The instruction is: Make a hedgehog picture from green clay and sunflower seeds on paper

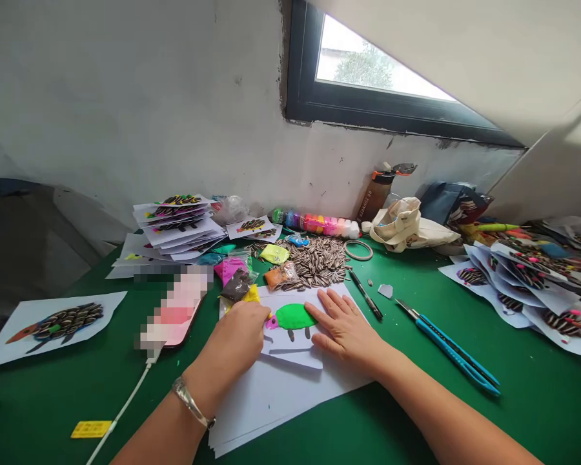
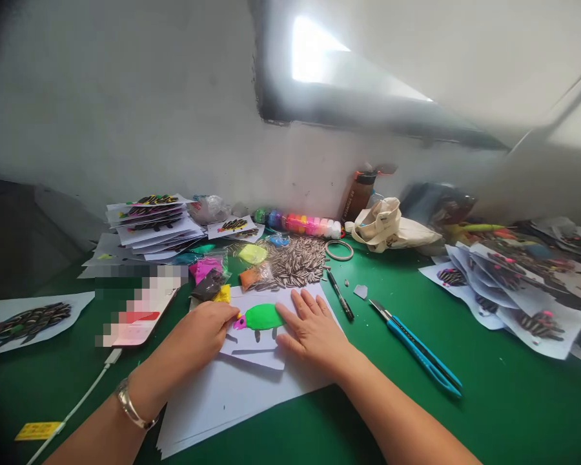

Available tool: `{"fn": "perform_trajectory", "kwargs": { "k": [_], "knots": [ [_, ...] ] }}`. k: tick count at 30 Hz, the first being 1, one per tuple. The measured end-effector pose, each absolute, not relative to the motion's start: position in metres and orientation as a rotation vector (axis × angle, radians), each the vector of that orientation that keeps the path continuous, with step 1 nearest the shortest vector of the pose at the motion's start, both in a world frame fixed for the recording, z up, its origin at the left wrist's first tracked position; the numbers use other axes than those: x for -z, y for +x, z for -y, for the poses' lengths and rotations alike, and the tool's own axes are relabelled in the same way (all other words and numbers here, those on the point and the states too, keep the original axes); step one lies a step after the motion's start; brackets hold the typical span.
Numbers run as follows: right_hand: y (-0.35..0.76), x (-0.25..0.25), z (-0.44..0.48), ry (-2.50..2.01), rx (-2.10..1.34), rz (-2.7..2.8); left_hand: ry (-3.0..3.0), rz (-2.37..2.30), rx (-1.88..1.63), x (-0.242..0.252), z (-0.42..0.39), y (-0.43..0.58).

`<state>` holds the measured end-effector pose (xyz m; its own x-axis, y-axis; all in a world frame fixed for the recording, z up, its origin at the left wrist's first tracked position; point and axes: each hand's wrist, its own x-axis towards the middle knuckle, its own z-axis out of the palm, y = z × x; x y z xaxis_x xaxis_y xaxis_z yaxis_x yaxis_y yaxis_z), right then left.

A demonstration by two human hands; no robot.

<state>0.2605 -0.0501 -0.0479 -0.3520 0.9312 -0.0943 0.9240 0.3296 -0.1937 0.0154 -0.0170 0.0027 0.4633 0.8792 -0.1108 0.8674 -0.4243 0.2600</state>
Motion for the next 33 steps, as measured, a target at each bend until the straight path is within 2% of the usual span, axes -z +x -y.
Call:
{"fn": "perform_trajectory", "kwargs": {
  "k": [20, 33],
  "knots": [
    [0.271, 0.052, 0.074, -1.596, 0.033, 2.503, 2.469, -1.479, -0.030, 0.000, 0.016, 0.017],
    [0.273, 0.051, 0.080, -1.453, 0.096, 2.408, 2.473, -1.472, -0.082, -0.002, 0.017, 0.017]
  ]
}}
